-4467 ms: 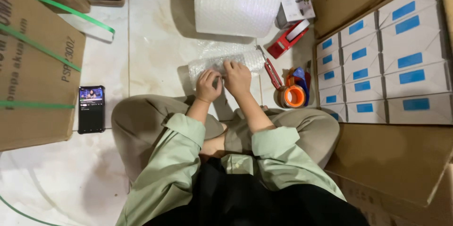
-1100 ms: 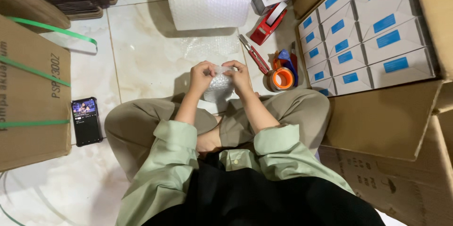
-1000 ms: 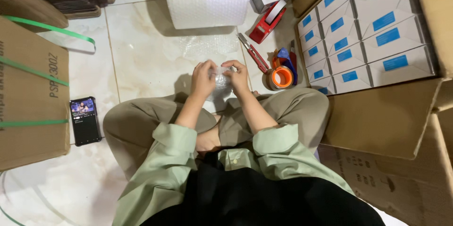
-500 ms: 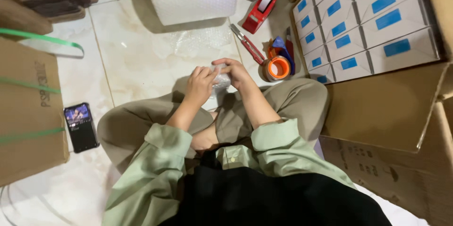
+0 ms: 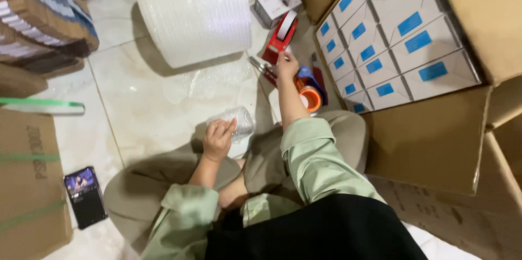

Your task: The person sits on the floor and wraps small white boxes in bubble wrap. They use a box cutter to cut the bubble wrap and a tape dispenser to seal the wrapped items. The wrapped boxes are then placed into a larger cardboard box.

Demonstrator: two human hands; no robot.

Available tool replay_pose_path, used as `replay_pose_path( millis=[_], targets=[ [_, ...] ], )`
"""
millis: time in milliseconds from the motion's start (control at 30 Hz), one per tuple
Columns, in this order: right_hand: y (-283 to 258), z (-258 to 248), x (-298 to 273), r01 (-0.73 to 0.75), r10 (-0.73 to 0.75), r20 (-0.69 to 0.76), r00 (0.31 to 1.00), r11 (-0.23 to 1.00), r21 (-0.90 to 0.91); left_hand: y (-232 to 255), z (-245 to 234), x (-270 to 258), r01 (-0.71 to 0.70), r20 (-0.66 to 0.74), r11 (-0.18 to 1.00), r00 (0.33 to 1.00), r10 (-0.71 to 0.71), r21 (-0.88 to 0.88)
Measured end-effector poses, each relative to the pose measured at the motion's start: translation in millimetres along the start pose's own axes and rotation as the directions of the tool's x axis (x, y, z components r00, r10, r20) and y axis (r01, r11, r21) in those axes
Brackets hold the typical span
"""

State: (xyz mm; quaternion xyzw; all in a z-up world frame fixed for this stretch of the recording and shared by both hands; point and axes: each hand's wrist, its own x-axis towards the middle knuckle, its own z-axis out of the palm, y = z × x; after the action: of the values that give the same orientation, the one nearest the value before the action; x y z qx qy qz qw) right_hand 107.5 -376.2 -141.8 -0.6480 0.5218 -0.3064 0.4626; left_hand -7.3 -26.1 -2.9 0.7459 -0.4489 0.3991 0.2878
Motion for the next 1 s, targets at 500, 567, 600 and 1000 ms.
replay_pose_path(
  millis=[500,567,600,1000],
  targets=[
    [-78,4,-35,-0.274,0.354,0.053,0.934,0.612,0.742,-1,12,12,0.019,-0.074,0.996,0.997,-0.026,-0.087],
    [-38,20,-42,-0.211,0.294,-0.038,0.955,0.764,0.610,-2,16,8,0.025,-0.073,0.996,0.997,-0.031,-0.089],
    [-19,27,-46,-0.141,0.214,-0.112,0.970,0.879,0.455,-3,17,7,0.023,-0.077,0.996,0.997,-0.030,-0.088],
    [-60,7,-80,-0.544,0.187,0.656,0.731,0.740,0.396,2,9,11,0.038,-0.080,0.999,0.996,-0.039,-0.017]
  ],
)
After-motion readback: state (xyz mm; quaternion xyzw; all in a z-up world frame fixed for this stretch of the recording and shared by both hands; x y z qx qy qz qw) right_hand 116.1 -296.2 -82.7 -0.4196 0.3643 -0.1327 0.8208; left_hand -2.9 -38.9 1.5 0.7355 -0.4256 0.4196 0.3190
